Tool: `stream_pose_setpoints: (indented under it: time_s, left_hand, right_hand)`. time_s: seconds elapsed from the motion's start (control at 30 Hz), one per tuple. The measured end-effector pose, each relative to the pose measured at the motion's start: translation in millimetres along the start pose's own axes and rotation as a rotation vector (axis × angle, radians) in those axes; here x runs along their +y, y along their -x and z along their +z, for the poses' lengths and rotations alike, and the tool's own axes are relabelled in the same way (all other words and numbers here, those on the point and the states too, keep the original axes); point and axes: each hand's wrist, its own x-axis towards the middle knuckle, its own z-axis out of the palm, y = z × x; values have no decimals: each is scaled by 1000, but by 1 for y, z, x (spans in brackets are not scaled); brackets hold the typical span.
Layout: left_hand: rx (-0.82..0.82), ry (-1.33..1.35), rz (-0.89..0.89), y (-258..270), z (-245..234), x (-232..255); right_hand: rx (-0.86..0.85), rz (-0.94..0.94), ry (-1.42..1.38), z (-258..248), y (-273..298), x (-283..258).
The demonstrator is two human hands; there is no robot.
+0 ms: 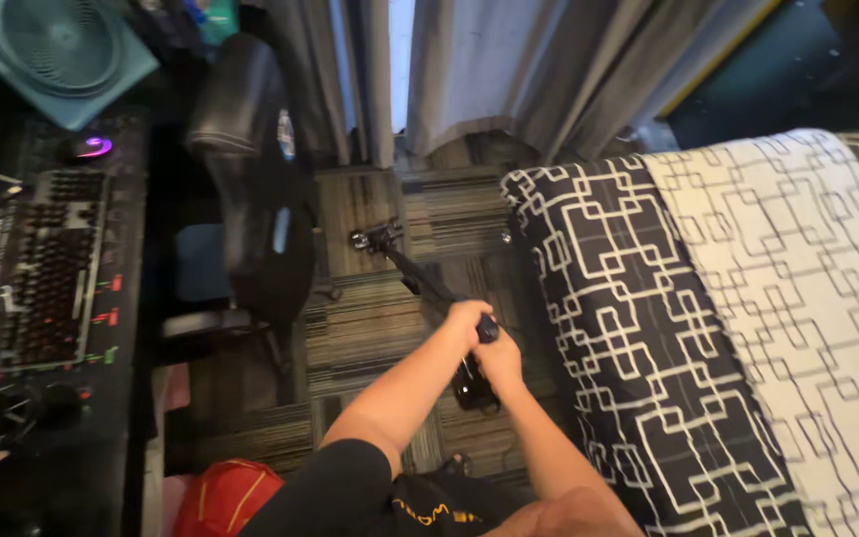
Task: The person uses a cordless stick vacuum to clean a patterned carpet in a bedroom. They move a gaming chair aside, vacuum around the desk and bed, then continue into a hallway, cleaning along the doorways and baseboards.
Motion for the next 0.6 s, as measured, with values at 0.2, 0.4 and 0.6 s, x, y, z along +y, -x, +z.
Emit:
stream_pose_setpoints:
  time_s: [0.2, 0.4, 0.6]
  left_hand:
    - [39, -124, -49, 47, 11, -120]
    - [56, -238, -38, 57, 10, -156]
    - [5, -188, -53, 13, 20, -79]
  right_hand:
    - [67, -17, -26, -79, 87, 32]
    - [113, 67, -71, -86, 98, 77]
    - [19, -71, -38, -50, -2, 96]
